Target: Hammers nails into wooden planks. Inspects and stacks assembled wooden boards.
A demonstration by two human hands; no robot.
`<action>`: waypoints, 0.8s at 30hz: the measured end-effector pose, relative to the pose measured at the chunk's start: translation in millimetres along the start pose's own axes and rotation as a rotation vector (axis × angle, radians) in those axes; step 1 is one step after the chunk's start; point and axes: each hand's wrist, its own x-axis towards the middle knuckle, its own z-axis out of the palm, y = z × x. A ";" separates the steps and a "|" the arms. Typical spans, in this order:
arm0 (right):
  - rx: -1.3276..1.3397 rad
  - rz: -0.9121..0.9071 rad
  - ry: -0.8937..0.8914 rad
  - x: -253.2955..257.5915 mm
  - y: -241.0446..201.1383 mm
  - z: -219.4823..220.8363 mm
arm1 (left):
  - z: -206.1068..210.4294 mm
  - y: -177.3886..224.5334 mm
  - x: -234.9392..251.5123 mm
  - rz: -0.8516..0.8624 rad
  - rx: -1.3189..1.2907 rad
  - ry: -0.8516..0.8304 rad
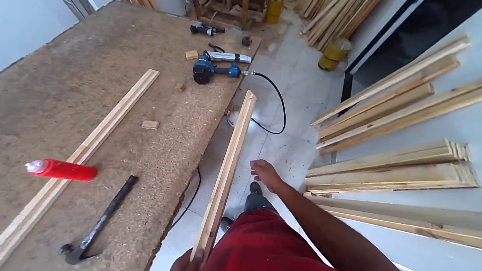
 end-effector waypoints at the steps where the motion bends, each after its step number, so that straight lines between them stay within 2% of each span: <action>1: 0.140 0.063 0.034 15.2 4.7 -10.4 | 8.2 8.6 6.8 0.004 0.026 -0.006; 3: 0.342 0.145 0.048 40.2 2.8 -37.5 | 22.9 31.6 21.0 0.024 0.084 -0.010; 6: 0.532 0.145 -0.024 66.7 -10.5 -91.8 | 44.1 79.6 44.0 0.056 0.165 -0.058; 10: 0.572 0.087 0.048 77.5 -26.5 -176.7 | 82.7 152.7 75.6 0.034 0.123 -0.251; 14: 0.635 -0.077 0.122 76.1 -53.5 -275.7 | 119.7 216.3 122.7 0.064 0.014 -0.390; 19: 0.691 -0.311 0.315 25.5 -103.8 -375.9 | 167.0 293.5 178.8 0.152 0.398 -0.363; 22: 0.665 -0.592 0.398 -29.9 -121.9 -427.3 | 191.0 333.3 219.3 0.244 0.392 -0.434; 24: 0.688 -0.779 0.576 -70.2 -128.0 -452.5 | 207.2 355.4 249.1 0.281 0.407 -0.527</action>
